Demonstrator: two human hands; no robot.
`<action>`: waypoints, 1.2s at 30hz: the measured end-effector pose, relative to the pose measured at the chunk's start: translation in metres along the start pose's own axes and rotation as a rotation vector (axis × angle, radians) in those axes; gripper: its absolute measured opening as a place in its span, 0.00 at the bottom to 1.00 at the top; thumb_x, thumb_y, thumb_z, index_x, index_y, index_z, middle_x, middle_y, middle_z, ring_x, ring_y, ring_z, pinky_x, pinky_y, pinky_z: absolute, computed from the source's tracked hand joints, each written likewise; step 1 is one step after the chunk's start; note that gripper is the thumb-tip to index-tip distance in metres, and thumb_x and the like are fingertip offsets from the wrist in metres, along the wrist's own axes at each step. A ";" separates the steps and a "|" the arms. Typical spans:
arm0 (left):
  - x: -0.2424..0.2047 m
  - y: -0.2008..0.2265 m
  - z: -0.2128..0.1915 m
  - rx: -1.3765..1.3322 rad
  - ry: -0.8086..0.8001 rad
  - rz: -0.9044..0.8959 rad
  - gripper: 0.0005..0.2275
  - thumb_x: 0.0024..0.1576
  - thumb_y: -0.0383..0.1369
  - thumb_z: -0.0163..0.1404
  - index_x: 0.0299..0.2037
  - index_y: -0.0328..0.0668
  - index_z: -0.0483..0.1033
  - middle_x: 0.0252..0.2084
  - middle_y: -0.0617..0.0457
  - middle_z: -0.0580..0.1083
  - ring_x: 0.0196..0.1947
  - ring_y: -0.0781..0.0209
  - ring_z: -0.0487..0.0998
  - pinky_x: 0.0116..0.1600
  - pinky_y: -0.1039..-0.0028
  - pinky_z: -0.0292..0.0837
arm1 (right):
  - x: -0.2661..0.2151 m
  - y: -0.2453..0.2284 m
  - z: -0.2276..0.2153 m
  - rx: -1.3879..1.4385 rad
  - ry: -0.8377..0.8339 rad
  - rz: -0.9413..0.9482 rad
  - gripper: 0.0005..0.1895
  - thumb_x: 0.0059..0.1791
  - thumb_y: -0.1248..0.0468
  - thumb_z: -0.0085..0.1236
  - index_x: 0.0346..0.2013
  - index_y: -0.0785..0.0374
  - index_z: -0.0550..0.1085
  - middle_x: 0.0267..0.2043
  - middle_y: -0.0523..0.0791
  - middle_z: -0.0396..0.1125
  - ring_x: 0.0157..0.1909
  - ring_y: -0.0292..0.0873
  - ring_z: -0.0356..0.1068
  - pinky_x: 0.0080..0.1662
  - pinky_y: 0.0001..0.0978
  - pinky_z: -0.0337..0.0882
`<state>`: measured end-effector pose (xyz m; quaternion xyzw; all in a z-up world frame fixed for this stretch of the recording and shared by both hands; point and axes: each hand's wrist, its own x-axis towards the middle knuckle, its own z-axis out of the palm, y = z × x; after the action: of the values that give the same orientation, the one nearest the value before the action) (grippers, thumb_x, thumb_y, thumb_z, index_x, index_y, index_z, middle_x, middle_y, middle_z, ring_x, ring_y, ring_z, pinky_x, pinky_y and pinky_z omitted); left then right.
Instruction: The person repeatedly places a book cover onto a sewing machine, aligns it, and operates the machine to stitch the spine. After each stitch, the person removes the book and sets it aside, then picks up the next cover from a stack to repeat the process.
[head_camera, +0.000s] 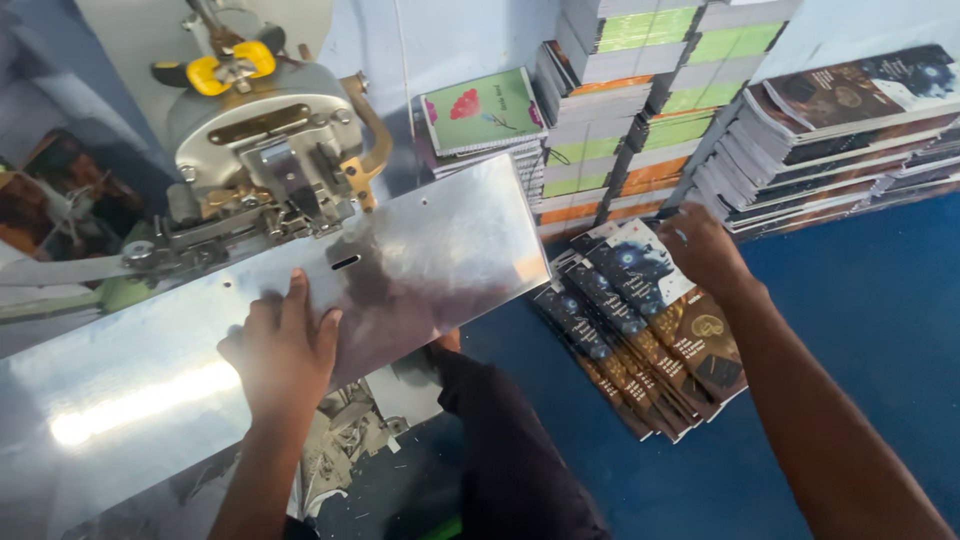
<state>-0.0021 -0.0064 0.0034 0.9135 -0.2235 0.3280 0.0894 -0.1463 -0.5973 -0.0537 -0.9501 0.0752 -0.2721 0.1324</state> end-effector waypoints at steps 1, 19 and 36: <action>0.000 0.000 -0.001 -0.004 0.004 0.005 0.29 0.59 0.50 0.54 0.70 0.48 0.70 0.59 0.46 0.71 0.52 0.49 0.72 0.56 0.53 0.59 | 0.006 -0.011 -0.006 -0.010 -0.024 0.014 0.10 0.52 0.60 0.60 0.42 0.64 0.79 0.60 0.59 0.66 0.63 0.62 0.65 0.63 0.52 0.66; 0.002 -0.010 -0.037 -0.401 -0.015 -0.014 0.06 0.53 0.25 0.51 0.39 0.46 0.76 0.42 0.51 0.75 0.38 0.46 0.74 0.47 0.54 0.62 | 0.093 -0.205 0.002 0.100 -0.027 -0.261 0.09 0.54 0.59 0.59 0.39 0.61 0.81 0.59 0.52 0.72 0.62 0.53 0.70 0.61 0.46 0.70; -0.009 -0.021 -0.045 -0.685 0.034 -0.032 0.07 0.52 0.22 0.55 0.38 0.41 0.79 0.43 0.48 0.77 0.47 0.48 0.76 0.51 0.63 0.74 | 0.085 -0.371 0.030 0.446 -0.072 -0.521 0.12 0.51 0.56 0.64 0.37 0.64 0.79 0.45 0.49 0.72 0.49 0.52 0.73 0.52 0.44 0.72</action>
<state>-0.0240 0.0291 0.0315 0.8284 -0.3046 0.2474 0.3998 -0.0320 -0.2553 0.0725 -0.8941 -0.2362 -0.2728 0.2655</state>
